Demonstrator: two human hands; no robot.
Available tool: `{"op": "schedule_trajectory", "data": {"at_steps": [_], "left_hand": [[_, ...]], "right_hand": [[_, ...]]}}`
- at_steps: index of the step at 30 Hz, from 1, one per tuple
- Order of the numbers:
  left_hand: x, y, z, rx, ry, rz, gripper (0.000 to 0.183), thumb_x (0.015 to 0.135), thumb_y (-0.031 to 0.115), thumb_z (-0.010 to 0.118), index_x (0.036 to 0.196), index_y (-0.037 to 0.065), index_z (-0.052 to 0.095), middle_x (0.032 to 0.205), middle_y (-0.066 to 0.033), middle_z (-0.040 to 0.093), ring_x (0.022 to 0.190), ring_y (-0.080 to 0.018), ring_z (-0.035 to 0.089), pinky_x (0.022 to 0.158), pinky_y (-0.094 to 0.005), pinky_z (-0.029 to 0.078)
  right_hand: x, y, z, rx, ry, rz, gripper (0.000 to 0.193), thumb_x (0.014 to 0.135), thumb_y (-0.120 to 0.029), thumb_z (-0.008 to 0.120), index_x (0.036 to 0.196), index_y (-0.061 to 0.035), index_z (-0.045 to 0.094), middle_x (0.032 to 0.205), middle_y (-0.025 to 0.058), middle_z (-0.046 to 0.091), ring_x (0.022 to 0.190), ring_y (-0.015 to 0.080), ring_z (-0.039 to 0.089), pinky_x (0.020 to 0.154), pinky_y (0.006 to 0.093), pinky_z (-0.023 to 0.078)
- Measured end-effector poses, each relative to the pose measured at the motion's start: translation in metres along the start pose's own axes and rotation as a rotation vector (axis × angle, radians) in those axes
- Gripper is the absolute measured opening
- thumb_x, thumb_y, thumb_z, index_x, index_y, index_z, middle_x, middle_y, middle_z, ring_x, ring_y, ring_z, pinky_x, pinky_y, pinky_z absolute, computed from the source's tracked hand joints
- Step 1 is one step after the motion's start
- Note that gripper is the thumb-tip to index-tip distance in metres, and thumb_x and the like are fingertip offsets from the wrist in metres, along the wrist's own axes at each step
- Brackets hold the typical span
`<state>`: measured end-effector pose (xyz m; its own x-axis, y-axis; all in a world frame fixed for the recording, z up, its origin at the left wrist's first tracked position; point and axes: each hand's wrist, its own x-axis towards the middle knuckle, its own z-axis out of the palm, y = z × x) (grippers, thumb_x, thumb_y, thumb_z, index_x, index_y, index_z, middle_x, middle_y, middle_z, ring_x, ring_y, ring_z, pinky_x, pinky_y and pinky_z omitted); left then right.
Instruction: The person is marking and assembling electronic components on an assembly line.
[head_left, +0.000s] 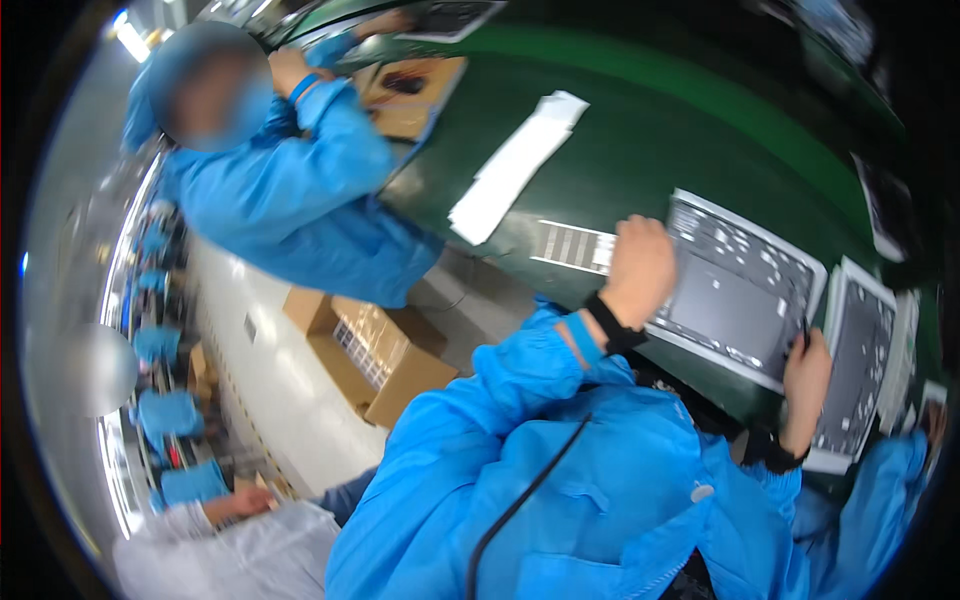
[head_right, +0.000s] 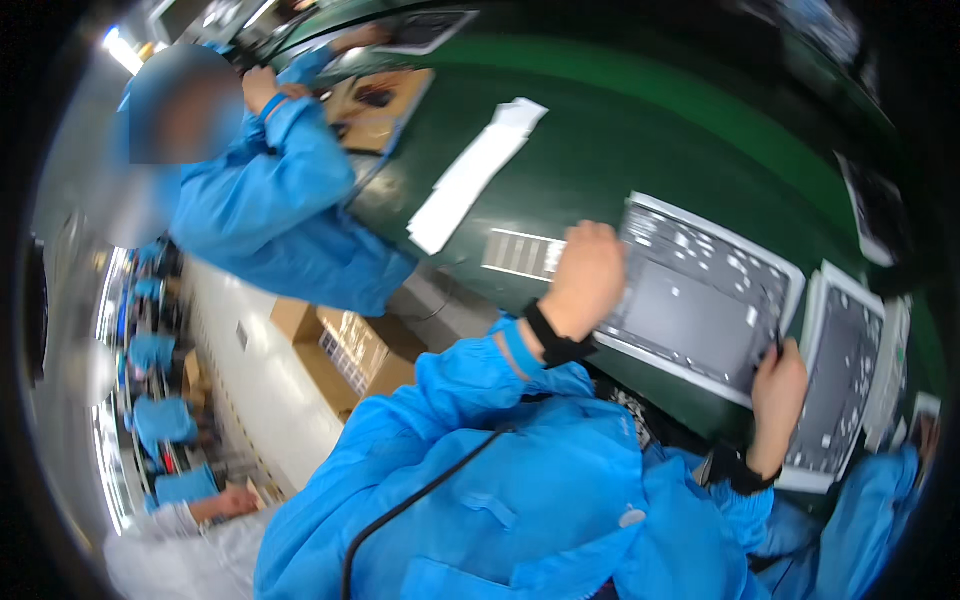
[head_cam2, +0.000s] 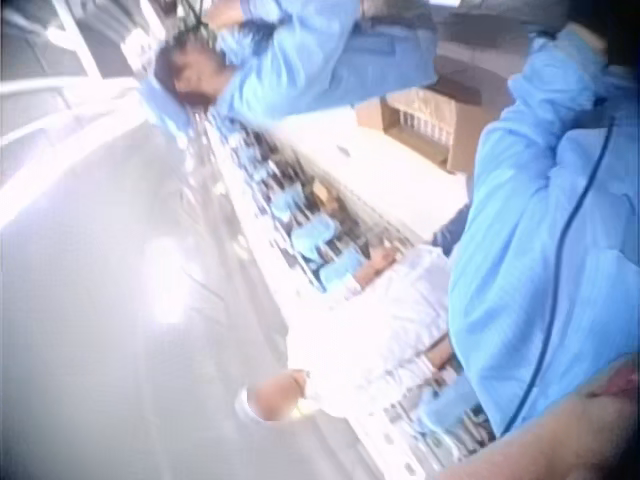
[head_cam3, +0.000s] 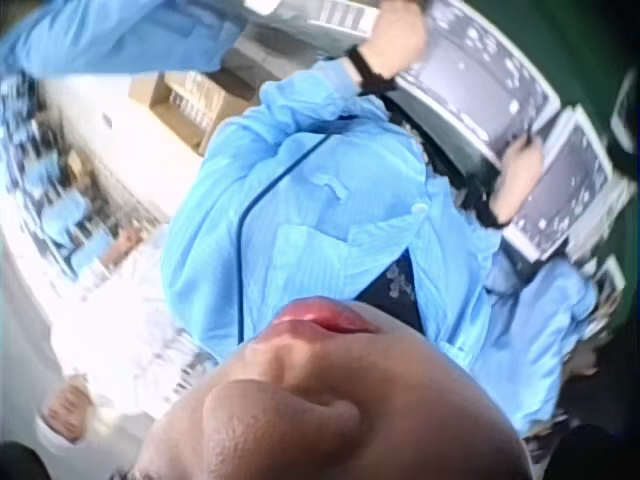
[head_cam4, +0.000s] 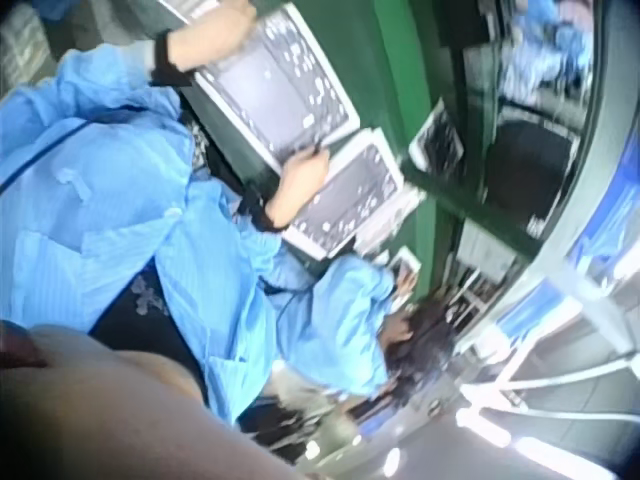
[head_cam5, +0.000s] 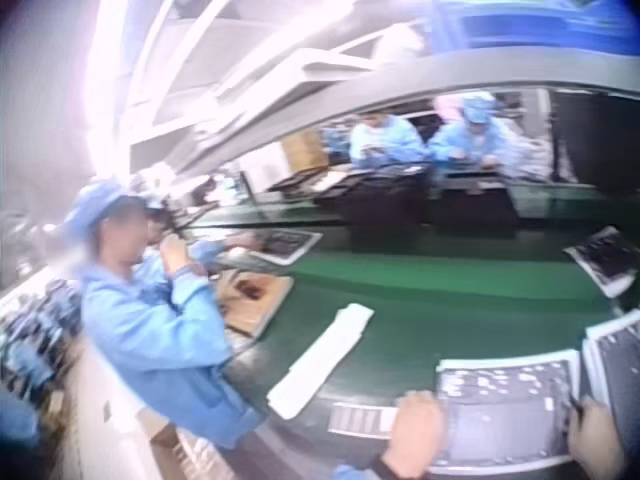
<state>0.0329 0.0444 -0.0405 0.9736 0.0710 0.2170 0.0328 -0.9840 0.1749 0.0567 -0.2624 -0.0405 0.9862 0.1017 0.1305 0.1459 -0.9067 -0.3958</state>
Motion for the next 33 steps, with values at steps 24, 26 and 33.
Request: {"op": "schedule_trajectory", "data": {"at_steps": [24,26,33], "left_hand": [[0.307,-0.194,0.006,-0.828,0.078,-0.255,0.032,0.097,0.028,0.051,0.093,-0.002,0.064,0.068,-0.0045,0.056,0.061,-0.0122,0.052,0.054,-0.033,0.044],[0.351,-0.22,0.036,-0.794,0.121,-0.266,0.033,0.096,0.029,0.052,0.092,-0.002,0.064,0.067,-0.0064,0.058,0.062,-0.0163,0.054,0.056,-0.0353,0.045],[0.406,-0.21,0.082,0.515,0.001,-0.386,0.044,0.092,0.036,0.052,0.117,0.001,0.059,0.119,-0.021,0.063,0.112,-0.0381,0.059,0.097,-0.0464,0.046]], "right_hand": [[-0.025,-0.029,0.0,0.165,0.214,0.073,0.012,0.087,-0.015,0.061,0.086,-0.0043,0.056,0.083,0.015,0.059,0.071,0.0378,0.06,0.061,0.0462,0.047],[-0.024,-0.026,0.003,0.097,0.209,0.037,0.013,0.085,-0.017,0.063,0.084,-0.0066,0.055,0.082,0.0109,0.059,0.068,0.0342,0.061,0.057,0.0452,0.048],[-0.037,-0.027,0.012,-0.025,0.248,0.014,0.015,0.074,-0.015,0.066,0.081,-0.0089,0.054,0.078,0.0074,0.056,0.066,0.026,0.062,0.053,0.0384,0.05]]}}
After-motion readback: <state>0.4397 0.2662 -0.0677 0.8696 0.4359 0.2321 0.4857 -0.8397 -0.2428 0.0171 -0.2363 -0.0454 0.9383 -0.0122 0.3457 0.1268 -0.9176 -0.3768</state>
